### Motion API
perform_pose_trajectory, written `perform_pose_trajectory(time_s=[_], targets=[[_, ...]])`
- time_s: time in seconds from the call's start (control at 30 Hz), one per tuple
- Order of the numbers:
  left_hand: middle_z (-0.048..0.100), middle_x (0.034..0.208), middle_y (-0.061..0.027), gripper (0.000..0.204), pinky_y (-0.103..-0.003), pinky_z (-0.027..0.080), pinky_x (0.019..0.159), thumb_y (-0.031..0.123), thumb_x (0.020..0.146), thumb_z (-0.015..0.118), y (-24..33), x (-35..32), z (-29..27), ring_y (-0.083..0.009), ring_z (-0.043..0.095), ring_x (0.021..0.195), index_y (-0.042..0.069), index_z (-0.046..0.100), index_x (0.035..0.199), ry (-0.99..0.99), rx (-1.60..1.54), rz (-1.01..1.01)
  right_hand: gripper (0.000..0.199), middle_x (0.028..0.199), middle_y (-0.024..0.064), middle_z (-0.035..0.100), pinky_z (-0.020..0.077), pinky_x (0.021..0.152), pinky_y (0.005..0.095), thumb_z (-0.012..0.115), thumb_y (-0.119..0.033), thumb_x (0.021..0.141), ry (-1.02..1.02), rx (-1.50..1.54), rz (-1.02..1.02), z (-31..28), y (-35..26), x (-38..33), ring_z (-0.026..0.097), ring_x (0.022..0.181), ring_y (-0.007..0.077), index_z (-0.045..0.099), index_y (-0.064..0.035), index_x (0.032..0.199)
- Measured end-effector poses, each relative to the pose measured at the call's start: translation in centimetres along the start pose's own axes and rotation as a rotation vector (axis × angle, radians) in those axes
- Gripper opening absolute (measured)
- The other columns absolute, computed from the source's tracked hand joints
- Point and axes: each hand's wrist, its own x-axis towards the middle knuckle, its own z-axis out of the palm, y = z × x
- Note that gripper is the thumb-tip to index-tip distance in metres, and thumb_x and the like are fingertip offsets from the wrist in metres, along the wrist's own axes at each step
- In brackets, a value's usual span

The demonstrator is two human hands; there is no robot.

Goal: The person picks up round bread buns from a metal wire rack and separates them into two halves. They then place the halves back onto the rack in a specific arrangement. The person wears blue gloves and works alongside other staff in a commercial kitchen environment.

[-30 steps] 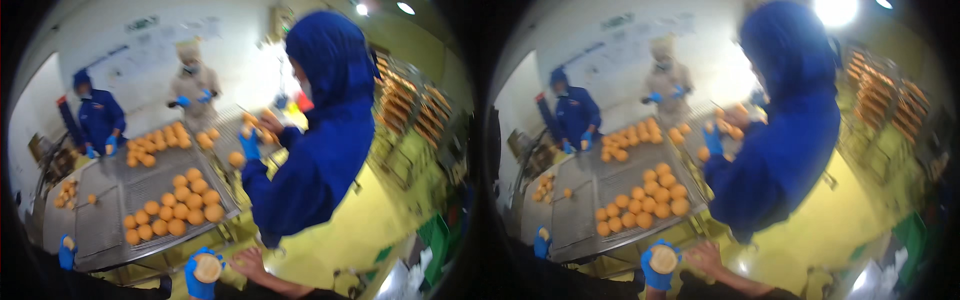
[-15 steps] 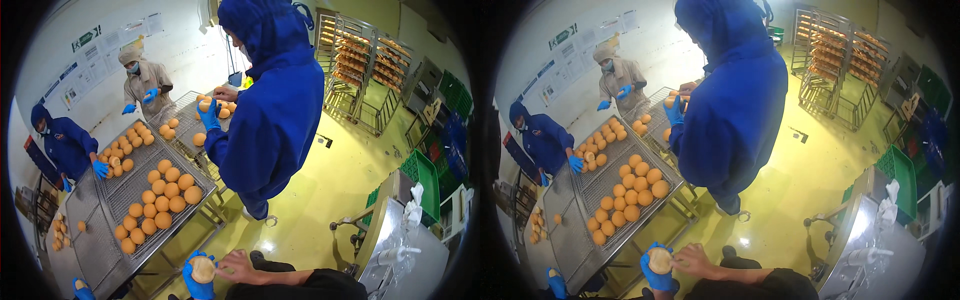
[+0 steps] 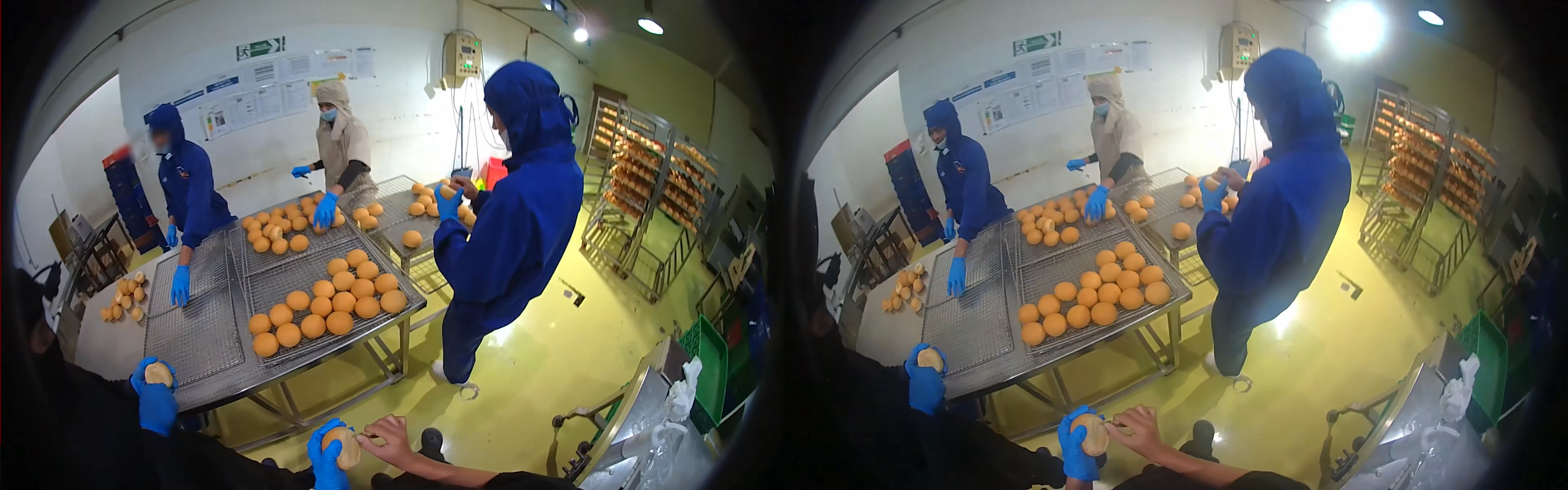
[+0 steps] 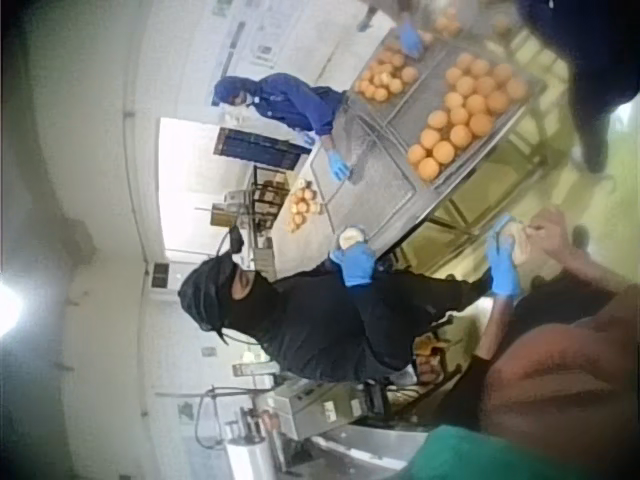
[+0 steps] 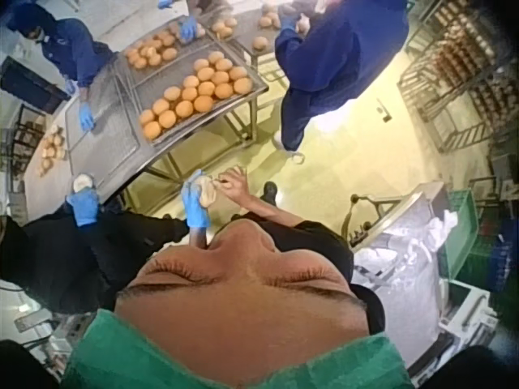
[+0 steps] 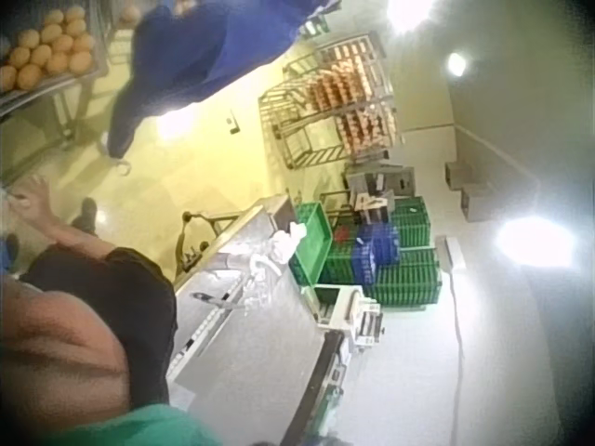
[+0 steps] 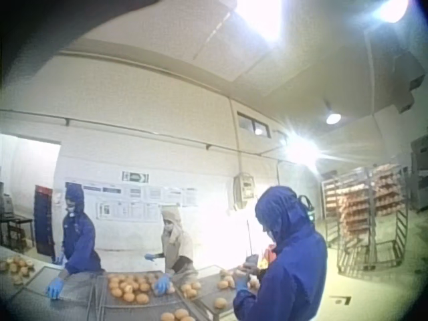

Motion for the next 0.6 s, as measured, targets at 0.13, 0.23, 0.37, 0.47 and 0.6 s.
perform_pose_trajectory(time_s=[0.13, 0.23, 0.37, 0.47, 0.6], targets=[[0.054, 0.097, -0.0150, 0.057, -0.040, 0.050, 0.075, 0.030, 0.065, 0.065, 0.6, 0.6, -3.1, -0.0278, 0.057, 0.086, -0.004, 0.047, 0.107, -0.102, -0.136, -0.013, 0.013, 0.065, -0.0046, 0.056, 0.0295, 0.063, 0.0295, 0.071, -0.019, 0.066, 0.027, 0.021, 0.016, 0.7, -2.7, 0.3, 0.048, 0.063, 0.0136, 0.060, -0.0124, 0.067], [0.056, 0.093, -0.0131, 0.052, -0.044, 0.049, 0.074, 0.033, 0.067, 0.063, 1.1, -0.5, -3.1, -0.0294, 0.056, 0.087, 0.001, 0.050, 0.106, -0.012, -0.258, -0.095, 0.012, 0.062, -0.0036, 0.055, 0.0294, 0.063, 0.0286, 0.071, -0.015, 0.066, 0.040, 0.009, 0.010, 1.7, -1.4, 0.8, 0.048, 0.060, 0.0138, 0.060, -0.0111, 0.068], [0.056, 0.101, -0.0119, 0.047, -0.045, 0.044, 0.082, 0.041, 0.077, 0.051, -0.3, -0.8, -4.4, -0.0268, 0.054, 0.091, 0.006, 0.052, 0.108, 0.055, -0.654, -0.363, 0.016, 0.068, -0.0012, 0.059, 0.0304, 0.065, 0.0325, 0.068, -0.025, 0.068, 0.182, -0.181, 0.078, -1.0, 3.0, 4.0, 0.050, 0.064, 0.0170, 0.060, -0.0113, 0.066], [0.055, 0.106, -0.0127, 0.050, -0.046, 0.040, 0.088, 0.043, 0.078, 0.048, 1.2, 1.2, -5.2, -0.0268, 0.053, 0.094, 0.005, 0.051, 0.111, 0.069, -0.738, -0.327, 0.023, 0.064, 0.0043, 0.056, 0.0308, 0.067, 0.0372, 0.063, -0.031, 0.072, 0.230, -0.425, 0.204, -4.1, 6.7, 9.1, 0.049, 0.070, 0.0239, 0.058, -0.0092, 0.069], [0.055, 0.108, -0.0133, 0.057, -0.049, 0.036, 0.092, 0.046, 0.076, 0.049, 1.0, -0.8, -6.2, -0.0303, 0.052, 0.097, 0.004, 0.049, 0.114, 0.215, -0.666, -0.317, 0.033, 0.078, 0.0138, 0.057, 0.0334, 0.070, 0.0409, 0.057, -0.033, 0.077, 0.326, -0.563, 0.322, -8.1, 11.4, 15.2, 0.050, 0.077, 0.0322, 0.054, -0.0076, 0.099]])
